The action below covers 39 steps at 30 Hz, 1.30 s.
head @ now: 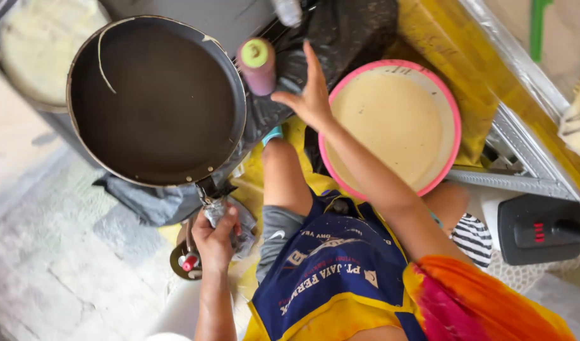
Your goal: Preparing and cooking crepes on a flat pan using batter and a ladle at a fast pace.
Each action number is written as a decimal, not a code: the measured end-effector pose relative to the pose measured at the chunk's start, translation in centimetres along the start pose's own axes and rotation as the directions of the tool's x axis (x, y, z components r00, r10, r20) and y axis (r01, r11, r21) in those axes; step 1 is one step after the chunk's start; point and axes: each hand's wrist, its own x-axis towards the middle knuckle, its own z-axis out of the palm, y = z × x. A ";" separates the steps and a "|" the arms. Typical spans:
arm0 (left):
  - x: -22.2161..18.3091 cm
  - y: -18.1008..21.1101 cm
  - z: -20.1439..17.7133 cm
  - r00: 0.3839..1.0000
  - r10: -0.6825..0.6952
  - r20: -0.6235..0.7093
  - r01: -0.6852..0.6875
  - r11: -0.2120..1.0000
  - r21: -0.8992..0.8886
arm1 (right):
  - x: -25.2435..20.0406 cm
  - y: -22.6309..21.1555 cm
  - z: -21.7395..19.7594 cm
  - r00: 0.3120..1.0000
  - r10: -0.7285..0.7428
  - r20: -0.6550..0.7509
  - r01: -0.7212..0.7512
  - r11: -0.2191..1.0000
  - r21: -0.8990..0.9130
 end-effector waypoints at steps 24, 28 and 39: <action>-2.7 -9.7 13.0 0.602 -0.658 0.452 0.271 0.701 0.660 | -6.1 -16.2 -25.5 0.539 0.814 0.215 0.402 -0.024 -0.915; -2.7 -11.6 13.8 0.563 -0.672 0.482 0.267 0.700 0.663 | -9.4 -18.2 -26.7 0.419 0.881 0.221 0.319 0.085 -0.944; -1.4 -7.7 12.2 0.581 -0.656 0.481 0.378 0.741 0.555 | -7.4 -21.5 -26.8 0.248 0.956 0.158 0.268 0.089 -0.959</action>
